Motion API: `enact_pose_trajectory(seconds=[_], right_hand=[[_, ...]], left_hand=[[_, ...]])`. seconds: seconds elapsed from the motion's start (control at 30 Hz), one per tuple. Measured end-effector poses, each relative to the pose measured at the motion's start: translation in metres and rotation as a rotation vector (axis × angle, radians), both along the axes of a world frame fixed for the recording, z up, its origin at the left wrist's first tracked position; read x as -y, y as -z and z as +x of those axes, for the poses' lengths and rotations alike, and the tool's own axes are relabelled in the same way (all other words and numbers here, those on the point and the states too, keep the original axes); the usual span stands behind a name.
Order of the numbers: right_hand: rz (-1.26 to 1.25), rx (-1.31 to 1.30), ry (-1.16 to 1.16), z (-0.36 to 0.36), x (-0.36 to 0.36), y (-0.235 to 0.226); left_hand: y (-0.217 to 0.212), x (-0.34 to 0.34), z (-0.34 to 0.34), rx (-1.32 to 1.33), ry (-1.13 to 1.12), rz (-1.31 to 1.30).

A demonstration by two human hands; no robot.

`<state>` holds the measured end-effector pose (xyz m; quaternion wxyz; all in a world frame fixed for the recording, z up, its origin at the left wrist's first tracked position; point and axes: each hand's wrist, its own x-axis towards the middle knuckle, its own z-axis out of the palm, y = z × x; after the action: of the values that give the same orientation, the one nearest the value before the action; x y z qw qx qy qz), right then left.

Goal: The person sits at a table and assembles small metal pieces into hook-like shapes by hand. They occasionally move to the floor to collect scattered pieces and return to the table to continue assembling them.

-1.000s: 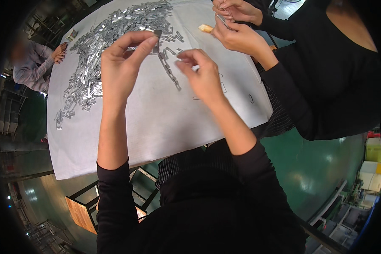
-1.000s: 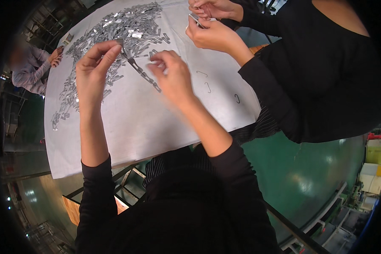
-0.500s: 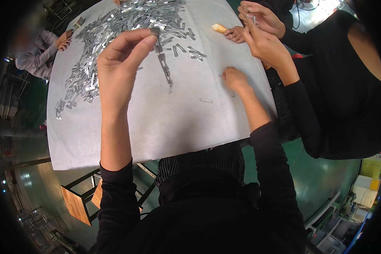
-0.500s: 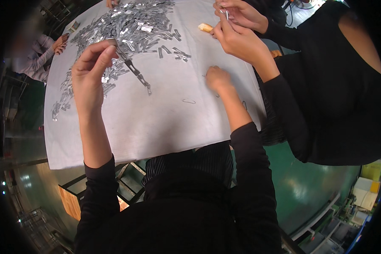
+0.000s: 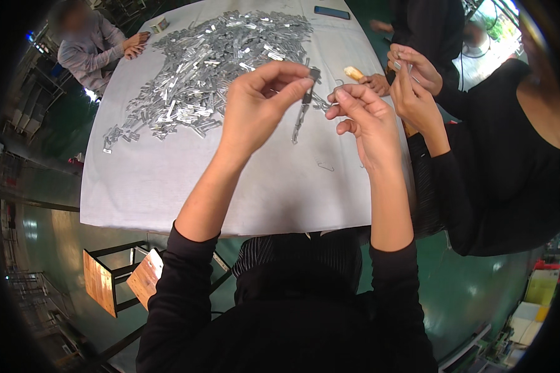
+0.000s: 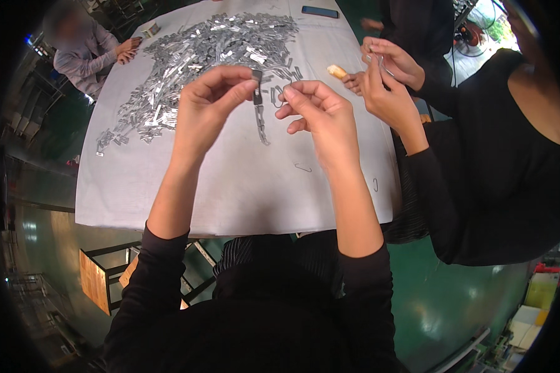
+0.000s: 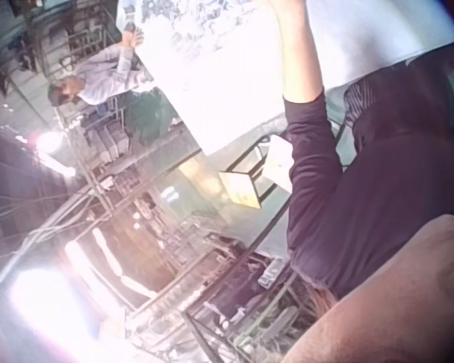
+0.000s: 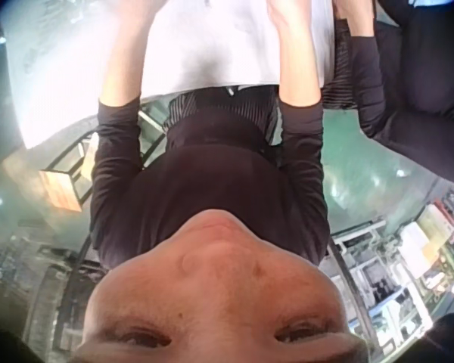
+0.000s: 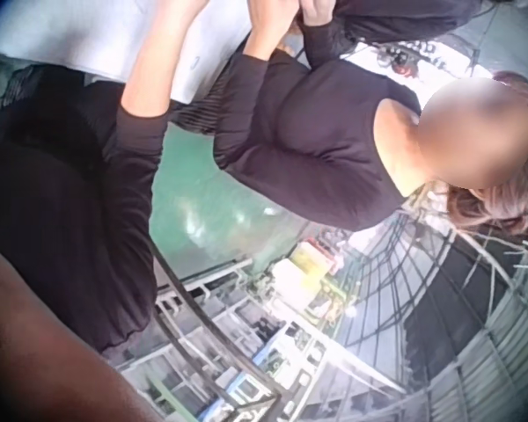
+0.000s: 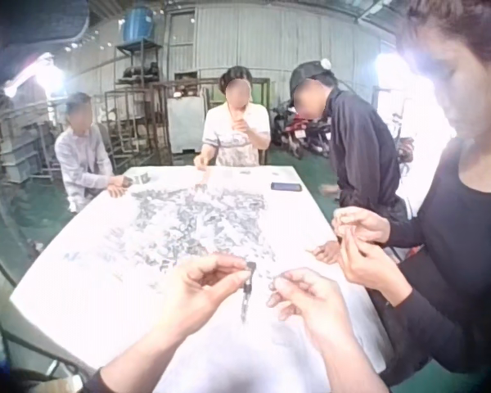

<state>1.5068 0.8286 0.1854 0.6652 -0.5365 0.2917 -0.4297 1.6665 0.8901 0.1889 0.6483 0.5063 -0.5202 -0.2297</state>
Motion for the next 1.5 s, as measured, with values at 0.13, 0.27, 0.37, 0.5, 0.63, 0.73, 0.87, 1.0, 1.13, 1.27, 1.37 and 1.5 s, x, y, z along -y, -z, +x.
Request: enact_pose_trajectory(seconds=[0.13, 0.27, 0.37, 0.5, 0.63, 0.73, 0.87, 1.0, 1.13, 1.27, 1.37, 1.5], right_hand=[[-0.106, 0.104, 0.106, 0.012, -0.017, -0.017], [-0.261, 0.124, 0.218, 0.021, -0.021, -0.015], [-0.457, 0.099, 0.314, 0.028, -0.015, -0.006], [-0.529, 0.135, 0.371, 0.03, -0.022, -0.011], [-0.566, 0.181, 0.378, 0.024, -0.02, -0.018], [-0.591, 0.17, 0.372, 0.025, -0.017, -0.019], [-0.579, 0.185, 0.351, 0.026, -0.011, -0.016], [-0.588, 0.092, 0.34, 0.021, -0.014, -0.017], [-0.532, 0.186, 0.255, 0.025, -0.022, -0.024], [-0.596, 0.119, 0.27, 0.025, -0.027, -0.021], [-0.602, 0.053, 0.281, 0.024, -0.025, -0.016], [-0.609, -0.004, 0.315, 0.026, -0.022, -0.01]], left_hand=[[-0.004, -0.004, -0.007, -0.046, -0.002, -0.043], [-0.005, -0.009, -0.011, -0.02, -0.026, -0.055], [-0.006, -0.012, -0.015, -0.006, -0.032, -0.087], [0.006, -0.009, -0.001, 0.002, -0.093, -0.159], [0.067, 0.012, 0.091, 0.216, -0.456, 0.099], [0.135, 0.017, 0.144, 0.381, -0.559, 0.639], [0.2, 0.031, 0.158, 0.804, -0.487, 0.522], [0.228, 0.049, 0.152, 1.15, -0.468, 0.4], [0.224, 0.058, 0.162, 1.368, -0.474, 0.41], [0.152, 0.066, 0.137, 0.648, -0.479, 0.299], [0.049, 0.054, 0.082, 0.261, -0.226, 0.1], [-0.041, 0.014, 0.027, 0.273, 0.01, 0.023]])
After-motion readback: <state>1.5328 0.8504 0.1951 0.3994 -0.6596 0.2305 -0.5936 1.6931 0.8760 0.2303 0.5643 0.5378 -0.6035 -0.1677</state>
